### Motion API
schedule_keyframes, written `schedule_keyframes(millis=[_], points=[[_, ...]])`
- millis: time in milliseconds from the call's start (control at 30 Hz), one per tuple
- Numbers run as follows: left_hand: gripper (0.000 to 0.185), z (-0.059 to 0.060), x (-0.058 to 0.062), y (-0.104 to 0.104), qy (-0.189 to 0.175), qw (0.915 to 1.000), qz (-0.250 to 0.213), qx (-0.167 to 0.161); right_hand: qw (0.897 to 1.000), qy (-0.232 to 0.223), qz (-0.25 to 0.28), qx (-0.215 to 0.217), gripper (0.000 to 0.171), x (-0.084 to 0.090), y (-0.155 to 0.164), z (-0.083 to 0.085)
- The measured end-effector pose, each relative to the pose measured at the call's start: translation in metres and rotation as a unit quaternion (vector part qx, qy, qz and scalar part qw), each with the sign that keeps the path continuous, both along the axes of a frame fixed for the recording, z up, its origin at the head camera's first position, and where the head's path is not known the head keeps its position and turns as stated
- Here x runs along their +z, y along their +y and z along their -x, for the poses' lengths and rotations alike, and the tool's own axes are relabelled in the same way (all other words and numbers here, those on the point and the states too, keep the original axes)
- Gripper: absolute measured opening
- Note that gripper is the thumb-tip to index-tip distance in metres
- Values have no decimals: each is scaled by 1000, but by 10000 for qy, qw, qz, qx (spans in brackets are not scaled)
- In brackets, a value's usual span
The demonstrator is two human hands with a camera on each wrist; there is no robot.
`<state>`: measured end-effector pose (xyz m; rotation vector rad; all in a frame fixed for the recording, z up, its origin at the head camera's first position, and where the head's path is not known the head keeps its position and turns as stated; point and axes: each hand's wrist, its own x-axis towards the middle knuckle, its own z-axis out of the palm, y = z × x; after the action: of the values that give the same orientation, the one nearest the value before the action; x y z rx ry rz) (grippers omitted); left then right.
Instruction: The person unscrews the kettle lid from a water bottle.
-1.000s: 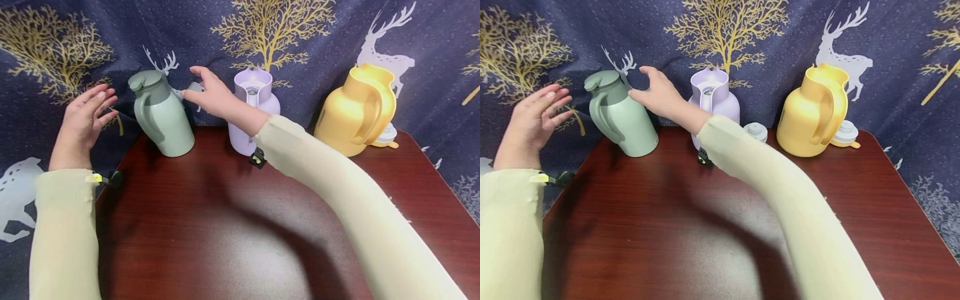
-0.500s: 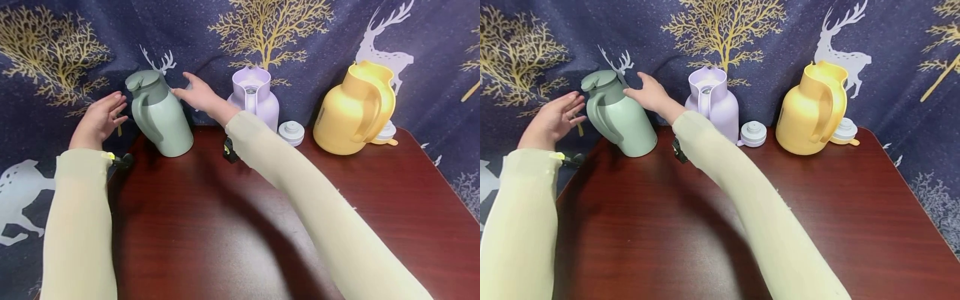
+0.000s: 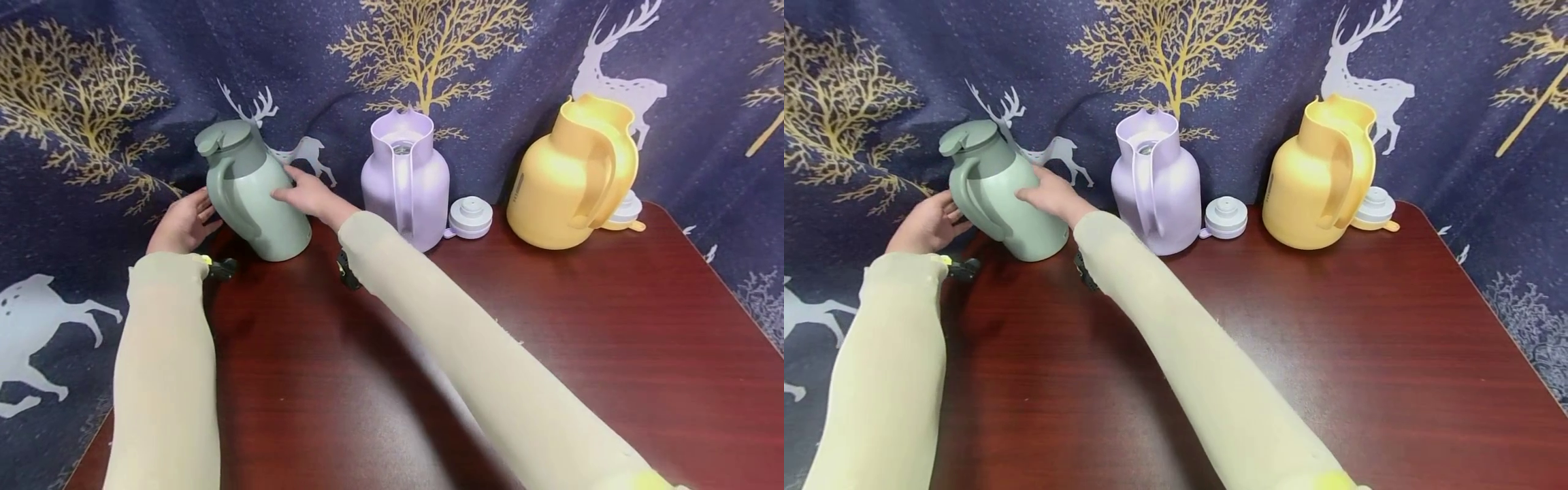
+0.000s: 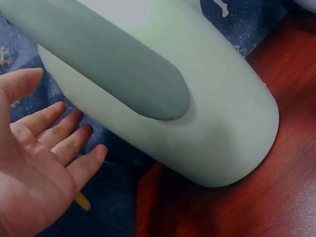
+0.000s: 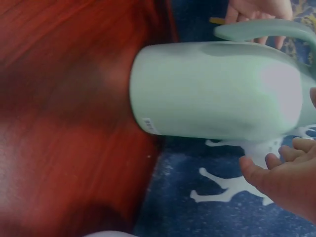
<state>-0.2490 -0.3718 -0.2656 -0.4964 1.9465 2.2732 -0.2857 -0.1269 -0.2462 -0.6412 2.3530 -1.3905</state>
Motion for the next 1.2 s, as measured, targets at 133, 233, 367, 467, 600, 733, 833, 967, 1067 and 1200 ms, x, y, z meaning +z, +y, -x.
schedule_keyframes(millis=[133,233,367,467,600,733,833,967,1067,1200], points=[[52,-2,-4,-1,-82,9999,-118,9,9998,133,-97,67,72,-9,-6,0],[30,-2,-6,0,5,9997,-258,31,9993,311,-209,88,73,-13,-10,1],[15,-1,-7,2,93,9991,-423,45,9979,427,-490,82,77,-13,-16,2],[21,1,-6,5,111,9987,-488,96,9956,546,-760,22,79,-10,-20,1],[32,4,-6,9,174,9990,-381,182,9923,622,-1075,-30,82,-3,-23,0],[29,5,-6,11,233,9990,-311,236,9908,498,-1246,157,84,-1,-25,1],[26,7,-7,13,245,9987,-353,266,9901,485,-1298,228,85,-2,-26,3],[26,8,-10,15,236,9979,-438,414,9913,495,-1185,292,84,-4,-26,5],[25,8,-12,14,247,9979,-342,496,9926,436,-1064,397,83,-7,-26,5],[30,5,-16,10,221,9984,-197,490,9934,365,-947,530,82,-11,-25,4]])
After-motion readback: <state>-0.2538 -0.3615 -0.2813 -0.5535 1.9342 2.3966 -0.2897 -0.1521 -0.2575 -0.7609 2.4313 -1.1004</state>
